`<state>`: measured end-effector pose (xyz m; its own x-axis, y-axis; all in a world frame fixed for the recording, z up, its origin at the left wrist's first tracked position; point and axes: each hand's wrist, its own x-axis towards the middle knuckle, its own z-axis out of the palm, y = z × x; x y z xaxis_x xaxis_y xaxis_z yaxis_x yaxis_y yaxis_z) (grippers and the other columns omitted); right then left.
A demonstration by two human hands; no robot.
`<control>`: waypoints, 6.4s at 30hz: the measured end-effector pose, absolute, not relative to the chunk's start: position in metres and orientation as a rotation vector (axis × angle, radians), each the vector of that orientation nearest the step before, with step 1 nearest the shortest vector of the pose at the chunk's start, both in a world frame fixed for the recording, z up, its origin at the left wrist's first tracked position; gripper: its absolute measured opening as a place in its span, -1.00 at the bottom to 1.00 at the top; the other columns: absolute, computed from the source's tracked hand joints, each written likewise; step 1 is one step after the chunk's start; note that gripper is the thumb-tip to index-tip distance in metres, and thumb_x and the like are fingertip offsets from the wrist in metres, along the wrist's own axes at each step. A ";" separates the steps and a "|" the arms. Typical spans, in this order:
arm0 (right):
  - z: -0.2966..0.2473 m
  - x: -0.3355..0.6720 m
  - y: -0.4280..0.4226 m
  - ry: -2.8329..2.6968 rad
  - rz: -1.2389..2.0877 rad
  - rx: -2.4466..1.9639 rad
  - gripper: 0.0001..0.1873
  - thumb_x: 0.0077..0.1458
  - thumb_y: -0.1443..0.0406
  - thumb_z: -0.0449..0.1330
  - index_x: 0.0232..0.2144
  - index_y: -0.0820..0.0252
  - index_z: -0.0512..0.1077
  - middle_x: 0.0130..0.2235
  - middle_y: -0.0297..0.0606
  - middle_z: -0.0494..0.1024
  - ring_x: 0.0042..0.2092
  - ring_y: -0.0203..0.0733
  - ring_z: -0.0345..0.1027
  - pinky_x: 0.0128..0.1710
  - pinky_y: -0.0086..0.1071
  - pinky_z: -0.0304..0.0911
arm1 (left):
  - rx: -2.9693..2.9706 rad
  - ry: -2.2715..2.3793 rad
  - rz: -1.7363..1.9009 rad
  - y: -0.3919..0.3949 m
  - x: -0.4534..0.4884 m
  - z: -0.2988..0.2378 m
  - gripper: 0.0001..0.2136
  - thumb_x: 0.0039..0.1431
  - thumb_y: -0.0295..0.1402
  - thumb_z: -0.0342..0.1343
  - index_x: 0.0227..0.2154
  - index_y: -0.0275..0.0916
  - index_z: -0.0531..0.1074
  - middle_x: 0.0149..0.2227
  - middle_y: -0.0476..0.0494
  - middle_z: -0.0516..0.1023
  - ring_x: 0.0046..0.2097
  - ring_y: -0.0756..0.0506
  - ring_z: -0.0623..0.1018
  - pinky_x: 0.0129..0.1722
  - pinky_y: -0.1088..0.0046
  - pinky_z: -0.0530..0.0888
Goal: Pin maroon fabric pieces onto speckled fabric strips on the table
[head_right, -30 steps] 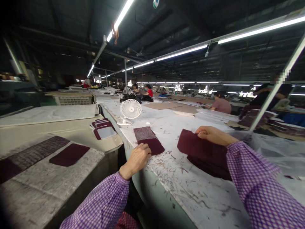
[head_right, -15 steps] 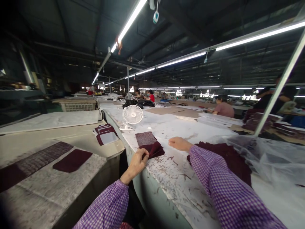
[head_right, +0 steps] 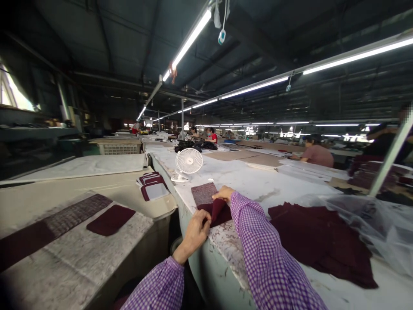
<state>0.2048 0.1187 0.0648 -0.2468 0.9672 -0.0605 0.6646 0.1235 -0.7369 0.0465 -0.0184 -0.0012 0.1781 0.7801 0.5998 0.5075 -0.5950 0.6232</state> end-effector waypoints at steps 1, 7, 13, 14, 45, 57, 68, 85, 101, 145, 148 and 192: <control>0.066 0.203 0.117 -1.951 0.988 -1.548 -0.59 -0.23 0.13 0.38 -0.38 0.33 0.46 -0.44 -0.19 0.53 -0.34 -0.15 0.40 -0.37 -0.38 0.29 | 2.168 1.222 1.384 -0.019 0.046 -0.001 -0.90 0.03 -0.54 -0.07 -0.46 -0.23 0.28 -0.40 -0.07 0.39 -0.25 -0.10 0.37 -0.22 0.35 0.33; 0.074 0.197 0.098 -1.856 1.190 -1.380 -0.74 -0.08 0.23 0.30 -0.34 0.31 0.47 -0.43 -0.25 0.55 -0.41 -0.27 0.39 -0.43 -0.46 0.28 | 2.141 1.156 1.418 -0.021 0.043 -0.002 -0.90 0.04 -0.54 -0.07 -0.45 -0.23 0.28 -0.40 -0.07 0.37 -0.26 -0.09 0.36 -0.23 0.37 0.33; 0.103 0.192 0.074 -1.718 1.234 -1.231 -0.85 0.00 0.31 0.23 -0.35 0.32 0.44 -0.37 -0.22 0.57 -0.38 -0.27 0.42 -0.36 -0.44 0.33 | 2.120 1.076 1.575 -0.042 0.038 0.024 -0.90 0.07 -0.53 -0.09 -0.44 -0.23 0.27 -0.38 -0.07 0.38 -0.27 -0.08 0.37 -0.20 0.36 0.33; 0.108 0.194 0.069 -1.691 1.258 -1.204 -0.86 0.00 0.32 0.23 -0.35 0.32 0.44 -0.37 -0.21 0.57 -0.37 -0.26 0.43 -0.33 -0.43 0.34 | 2.115 1.056 1.618 -0.048 0.038 0.032 -0.90 0.08 -0.53 -0.09 -0.44 -0.22 0.26 -0.38 -0.08 0.38 -0.27 -0.08 0.37 -0.20 0.36 0.33; 0.096 0.294 0.022 -1.501 1.066 -1.537 -0.66 -0.03 0.29 0.27 -0.16 0.26 0.40 -0.15 -0.14 0.48 -0.35 -0.35 0.36 -0.40 -0.51 0.27 | 2.763 1.155 0.919 -0.108 0.066 0.031 -0.80 0.16 -0.20 0.00 -0.30 -0.21 0.41 -0.26 -0.11 0.39 -0.18 -0.14 0.34 -0.14 0.25 0.29; 0.107 0.274 -0.078 -2.845 0.408 -1.264 -0.65 -0.09 0.23 0.28 -0.21 0.25 0.44 -0.27 -0.24 0.42 -0.36 -0.26 0.31 -0.34 -0.40 0.20 | 2.627 1.256 1.074 -0.108 0.078 0.023 -0.84 0.19 -0.45 -0.12 -0.42 -0.23 0.34 -0.37 -0.08 0.42 -0.28 -0.09 0.36 -0.25 0.34 0.28; 0.096 0.257 -0.069 -2.125 -0.065 -1.083 -0.78 0.20 0.26 0.02 -0.35 0.21 0.44 -0.34 -0.26 0.45 -0.35 -0.28 0.31 -0.29 -0.40 0.23 | 2.170 1.400 1.294 -0.084 0.083 0.024 -0.77 0.21 -0.36 -0.12 -0.53 -0.25 0.30 -0.51 -0.07 0.40 -0.44 -0.06 0.41 -0.41 0.43 0.27; 0.065 0.260 -0.063 -2.545 0.184 -1.181 -0.72 0.14 0.18 0.08 -0.18 0.18 0.47 -0.10 -0.17 0.47 -0.09 -0.10 0.33 -0.04 -0.23 0.21 | 0.808 1.033 2.021 -0.049 -0.013 0.044 -0.86 0.02 -0.30 0.12 -0.40 -0.26 0.38 -0.46 0.04 0.46 -0.45 0.02 0.45 -0.40 0.50 0.44; 0.076 0.273 -0.062 -1.999 1.149 -1.351 -0.39 -0.10 0.25 0.27 0.02 0.27 0.26 -0.51 -0.47 0.25 -0.48 -0.37 0.16 -0.53 -0.48 0.07 | 2.315 0.931 1.223 -0.098 0.062 0.048 -0.80 0.20 -0.24 0.00 -0.32 -0.24 0.45 -0.23 -0.15 0.52 -0.15 -0.10 0.47 -0.09 0.33 0.40; 0.055 0.312 -0.046 -2.801 -0.570 -1.121 -0.73 0.20 0.43 -0.08 -0.25 0.23 0.42 -0.31 -0.20 0.42 -0.26 -0.21 0.27 -0.32 -0.38 0.20 | 2.948 1.091 0.736 -0.045 0.108 0.033 -0.73 0.20 -0.51 -0.11 -0.33 -0.18 0.52 -0.28 -0.12 0.43 -0.21 -0.09 0.36 -0.20 0.38 0.34; 0.062 0.309 -0.049 -2.647 -0.304 -1.095 -0.69 0.22 0.41 -0.12 -0.20 0.23 0.41 -0.23 -0.18 0.43 -0.21 -0.23 0.30 -0.19 -0.36 0.25 | 2.944 1.100 0.720 -0.045 0.108 0.033 -0.73 0.20 -0.50 -0.11 -0.30 -0.17 0.51 -0.27 -0.12 0.43 -0.21 -0.10 0.36 -0.20 0.38 0.35; 0.077 0.240 -0.075 -3.089 -0.694 -1.252 -0.15 0.00 0.55 0.00 0.22 -0.31 -0.06 -0.36 -0.28 0.34 -0.49 -0.28 0.25 -0.50 -0.42 -0.08 | 2.067 0.938 1.269 -0.058 0.015 0.007 -0.89 0.16 -0.39 0.03 -0.35 -0.26 0.45 -0.35 -0.09 0.46 -0.31 -0.03 0.45 -0.26 0.44 0.38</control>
<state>0.2396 -0.0753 0.0773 -0.6998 0.7089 -0.0882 0.6031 0.6524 0.4590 0.0146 -0.0580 0.0066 0.3163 0.7838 0.5345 0.2814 -0.6155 0.7362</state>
